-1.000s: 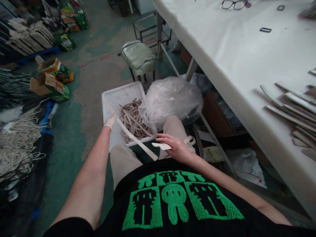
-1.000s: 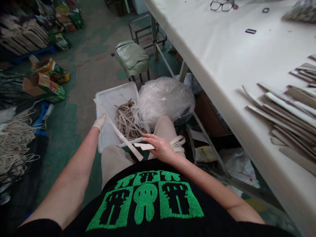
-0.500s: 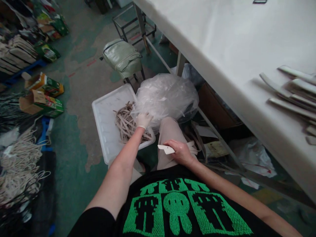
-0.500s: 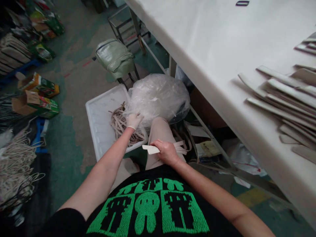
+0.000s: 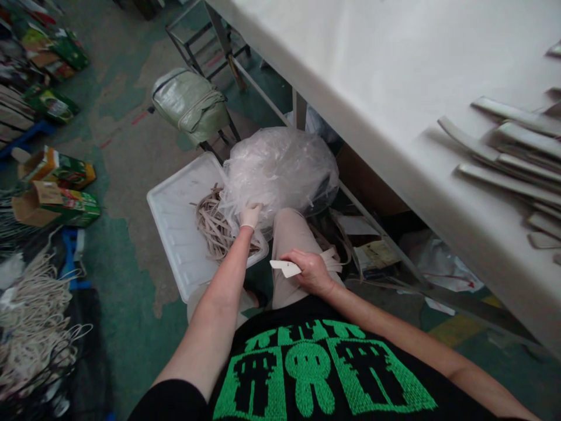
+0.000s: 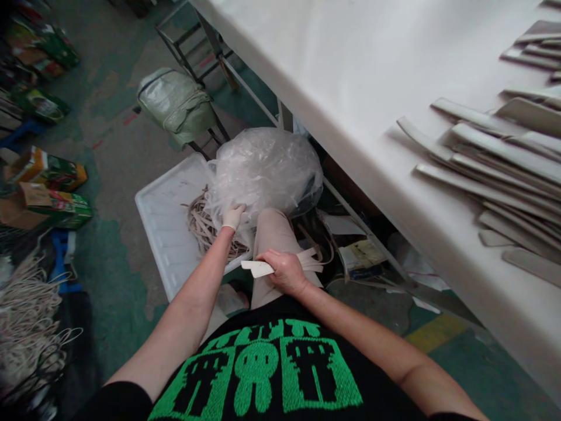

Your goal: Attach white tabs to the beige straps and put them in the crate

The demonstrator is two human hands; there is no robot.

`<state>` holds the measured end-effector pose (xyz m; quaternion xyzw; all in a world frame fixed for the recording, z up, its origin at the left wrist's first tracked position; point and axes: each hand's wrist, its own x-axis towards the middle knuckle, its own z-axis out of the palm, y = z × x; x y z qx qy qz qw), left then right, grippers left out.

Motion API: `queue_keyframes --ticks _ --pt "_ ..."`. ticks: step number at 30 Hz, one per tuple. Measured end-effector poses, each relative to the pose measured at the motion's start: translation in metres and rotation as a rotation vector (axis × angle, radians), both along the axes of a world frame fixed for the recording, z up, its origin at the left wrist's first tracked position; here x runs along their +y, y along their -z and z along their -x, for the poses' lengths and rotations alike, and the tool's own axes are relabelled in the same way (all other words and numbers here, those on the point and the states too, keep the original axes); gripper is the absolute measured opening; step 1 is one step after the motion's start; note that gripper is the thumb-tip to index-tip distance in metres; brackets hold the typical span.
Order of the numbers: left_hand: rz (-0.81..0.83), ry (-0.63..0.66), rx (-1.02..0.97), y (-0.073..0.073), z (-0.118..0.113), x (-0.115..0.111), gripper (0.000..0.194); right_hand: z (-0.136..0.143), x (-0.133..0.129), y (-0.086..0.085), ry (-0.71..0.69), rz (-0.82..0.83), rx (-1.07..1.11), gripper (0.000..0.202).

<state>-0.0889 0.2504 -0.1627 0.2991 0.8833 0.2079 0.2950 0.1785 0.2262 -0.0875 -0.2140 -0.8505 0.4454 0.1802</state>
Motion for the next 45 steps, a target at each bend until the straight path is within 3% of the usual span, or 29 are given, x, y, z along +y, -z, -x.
queue_keyframes --ticks 5,8,10,13,15,17,20,23,26,31,35,40,45 --pt "-0.263 -0.242 -0.08 -0.039 0.005 -0.048 0.038 0.001 -0.001 0.001 0.001 0.036 -0.02 0.026" --pt "-0.388 -0.318 -0.174 -0.06 -0.01 -0.079 0.04 0.003 -0.001 0.001 0.007 0.059 -0.026 0.029" --pt "-0.525 -0.385 -0.374 -0.072 -0.026 -0.096 0.043 0.006 0.001 0.0 0.038 0.113 -0.009 0.026" --pt "-0.687 -0.467 -0.595 -0.089 -0.053 -0.12 0.047 0.013 0.008 -0.007 0.201 0.379 0.034 0.021" --pt "-0.675 -0.442 -0.55 -0.098 -0.068 -0.132 0.046 0.017 0.014 -0.015 0.316 0.645 0.028 0.03" --pt "-0.653 -0.393 -0.514 -0.102 -0.082 -0.142 0.042 0.021 0.019 -0.026 0.336 0.854 0.017 0.038" --pt "-0.659 -0.312 -0.514 -0.103 -0.096 -0.146 0.035 0.026 0.023 -0.04 0.22 0.957 0.009 0.043" --pt "-0.678 -0.217 -0.433 -0.102 -0.106 -0.144 0.026 0.029 0.021 -0.047 0.162 0.904 -0.046 0.037" --pt "-0.708 -0.154 -0.372 -0.102 -0.112 -0.142 0.02 0.029 0.018 -0.049 0.17 0.867 -0.067 0.03" --pt "-0.726 -0.039 -0.342 -0.104 -0.119 -0.144 0.016 0.027 0.026 -0.043 0.285 1.002 -0.065 0.031" --pt "-0.739 0.114 -0.249 -0.103 -0.123 -0.145 0.012 0.034 0.036 -0.035 0.284 1.023 -0.078 0.024" --pt "-0.72 0.377 -0.034 -0.094 -0.123 -0.145 0.031 0.052 0.047 -0.025 0.294 0.952 -0.068 0.016" --pt "-0.655 0.441 0.02 -0.081 -0.116 -0.149 0.044 0.073 0.065 -0.019 0.373 0.884 -0.027 0.015"
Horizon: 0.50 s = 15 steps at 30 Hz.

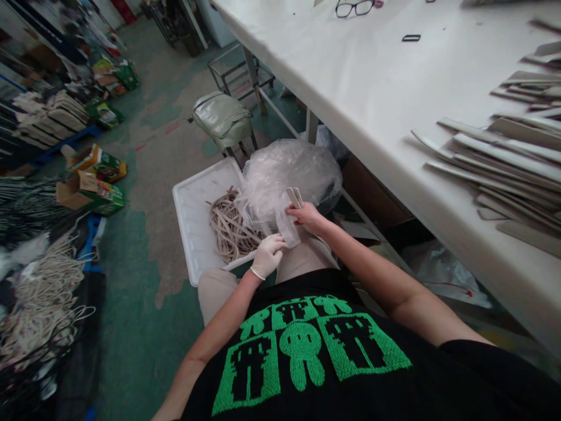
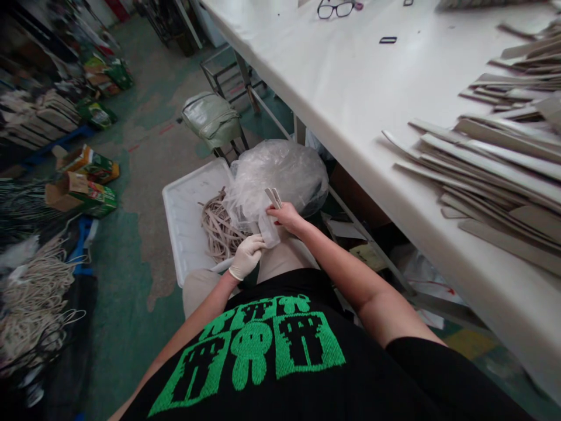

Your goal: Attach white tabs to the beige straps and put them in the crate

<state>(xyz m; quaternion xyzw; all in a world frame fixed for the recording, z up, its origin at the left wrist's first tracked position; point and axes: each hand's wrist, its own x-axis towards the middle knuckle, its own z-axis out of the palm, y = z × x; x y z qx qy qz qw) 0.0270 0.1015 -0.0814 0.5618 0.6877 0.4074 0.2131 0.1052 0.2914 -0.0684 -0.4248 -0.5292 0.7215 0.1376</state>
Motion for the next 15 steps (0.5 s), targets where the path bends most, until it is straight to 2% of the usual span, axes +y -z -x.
queue_keyframes --ticks 4,6,8,9,13,15 --pt "0.031 0.014 -0.005 0.005 0.001 -0.003 0.046 0.014 0.019 -0.006 0.063 -0.05 0.056 0.019" --pt "0.018 0.053 -0.021 0.006 0.001 -0.005 0.046 0.02 0.031 -0.013 0.082 -0.074 0.085 0.021" --pt "0.033 0.028 -0.047 0.009 0.005 -0.006 0.045 0.026 0.044 -0.021 0.101 -0.096 0.102 0.022" --pt "0.057 -0.032 -0.068 0.01 0.009 -0.006 0.044 0.029 0.05 -0.025 0.11 -0.106 0.108 0.022" --pt "0.125 -0.445 -0.161 0.005 0.042 0.004 0.036 0.036 0.067 -0.041 0.119 -0.148 0.137 0.018" --pt "0.093 -0.536 -0.175 -0.005 0.062 0.021 0.029 0.039 0.069 -0.049 0.083 -0.166 0.155 0.017"
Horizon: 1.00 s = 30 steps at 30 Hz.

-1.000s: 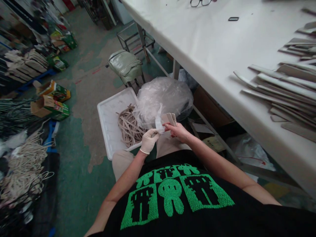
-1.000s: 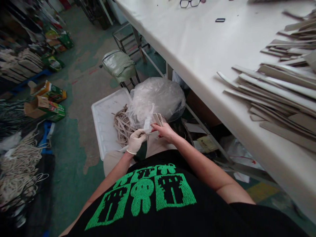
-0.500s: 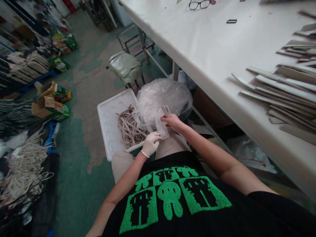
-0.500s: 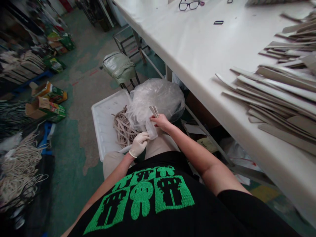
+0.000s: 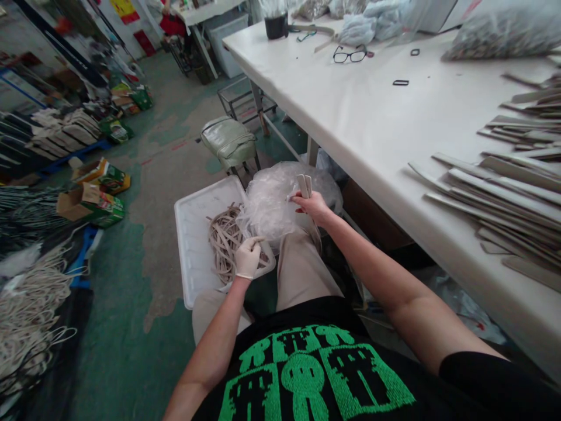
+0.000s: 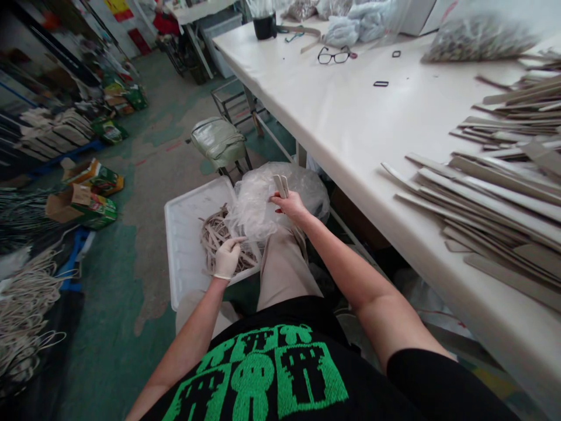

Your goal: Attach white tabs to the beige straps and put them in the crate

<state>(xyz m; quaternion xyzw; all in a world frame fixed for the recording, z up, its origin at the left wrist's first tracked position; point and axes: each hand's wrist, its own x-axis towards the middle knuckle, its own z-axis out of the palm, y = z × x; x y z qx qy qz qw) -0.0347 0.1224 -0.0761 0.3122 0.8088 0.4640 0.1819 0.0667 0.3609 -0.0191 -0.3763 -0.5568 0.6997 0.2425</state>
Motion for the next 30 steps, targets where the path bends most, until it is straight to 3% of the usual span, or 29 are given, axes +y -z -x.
queue_keyframes --ticks 2,5,8,10,16,19,22,27,30 --pt "-0.033 0.024 -0.023 -0.013 0.014 0.027 0.029 0.003 0.0 -0.008 -0.044 -0.019 0.013 0.016" --pt "-0.048 0.152 -0.122 -0.03 0.02 0.073 0.043 0.009 -0.001 -0.02 -0.099 -0.068 0.044 0.019" --pt "-0.009 0.304 -0.233 -0.035 0.015 0.105 0.021 0.014 0.005 -0.03 -0.119 -0.153 0.089 0.023" --pt "0.005 0.36 -0.294 -0.033 0.012 0.112 0.019 0.017 0.012 -0.035 -0.105 -0.196 0.103 0.026" --pt "-0.129 0.252 -0.408 -0.028 0.025 0.103 0.024 0.021 0.031 -0.033 -0.108 -0.228 0.081 0.028" --pt "-0.132 0.117 -0.479 -0.032 0.041 0.099 0.019 0.023 0.038 -0.028 -0.067 -0.234 -0.008 0.024" --pt "-0.119 0.066 -0.558 -0.039 0.051 0.089 0.029 0.024 0.046 -0.022 -0.04 -0.233 -0.102 0.018" --pt "-0.263 0.004 -0.872 -0.052 0.033 0.055 0.039 0.011 0.038 -0.017 -0.129 -0.18 -0.237 0.011" --pt "-0.292 -0.052 -1.016 -0.058 0.011 0.034 0.03 -0.006 0.003 -0.018 -0.36 -0.013 -0.246 0.02"
